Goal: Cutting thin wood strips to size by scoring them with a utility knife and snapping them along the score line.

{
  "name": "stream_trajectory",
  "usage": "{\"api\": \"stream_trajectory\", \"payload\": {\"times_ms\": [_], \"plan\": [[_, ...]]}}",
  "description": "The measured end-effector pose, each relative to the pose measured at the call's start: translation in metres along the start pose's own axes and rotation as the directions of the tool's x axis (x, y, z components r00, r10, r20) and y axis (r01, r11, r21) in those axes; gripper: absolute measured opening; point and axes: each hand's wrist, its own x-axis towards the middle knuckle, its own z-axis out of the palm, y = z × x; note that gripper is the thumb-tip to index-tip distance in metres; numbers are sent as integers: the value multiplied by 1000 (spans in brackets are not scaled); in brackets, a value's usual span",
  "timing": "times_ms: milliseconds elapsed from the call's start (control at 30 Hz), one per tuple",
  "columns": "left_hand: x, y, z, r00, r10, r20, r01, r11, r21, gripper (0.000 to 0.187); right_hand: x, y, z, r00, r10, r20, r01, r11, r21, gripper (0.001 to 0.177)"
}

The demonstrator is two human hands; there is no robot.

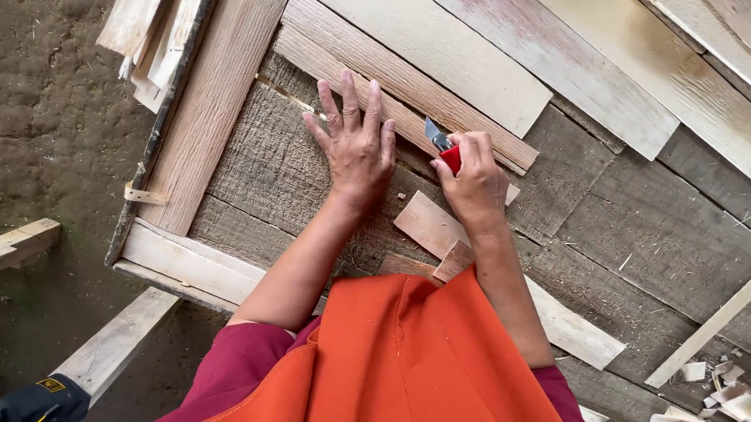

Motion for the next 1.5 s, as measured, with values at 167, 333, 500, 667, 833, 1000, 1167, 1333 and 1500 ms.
{"api": "stream_trajectory", "payload": {"times_ms": [167, 333, 500, 667, 833, 1000, 1167, 1333, 1500], "plan": [[2, -4, 3, 996, -61, 69, 59, 997, 40, 59, 5, -12, -12, 999, 16, 30, -17, 999, 36, 46], [3, -5, 0, 996, -56, 73, 53, 998, 42, 61, 9, -22, -23, 998, 30, 58, -33, 998, 52, 45], [8, 1, -12, 987, -126, 98, 109, 980, 167, 68, 13, -26, -27, 999, -31, 20, 29, 998, 59, 48], [8, 3, -15, 986, -129, 102, 106, 973, 207, 70, 0, -7, -19, 993, 106, 61, -105, 994, -16, 42], [10, 5, -16, 984, -139, 113, 105, 959, 265, 71, -21, -1, -44, 946, 291, 139, -289, 957, -36, 42], [10, 4, -16, 985, -129, 117, 96, 963, 250, 72, -28, 14, -36, 963, 265, 54, -264, 964, -26, 45], [8, -5, -9, 986, 99, 132, -102, 995, 18, 83, -16, 0, -51, 919, 350, 182, -353, 935, -17, 49], [21, 7, -19, 893, 402, -200, -421, 905, -64, 24, -27, 0, -65, 949, 311, 55, -310, 950, -18, 22], [36, 29, -61, 884, 418, -207, -460, 857, -233, 22, -21, -10, -115, 845, 3, -535, 41, 997, 70, 31]]}}
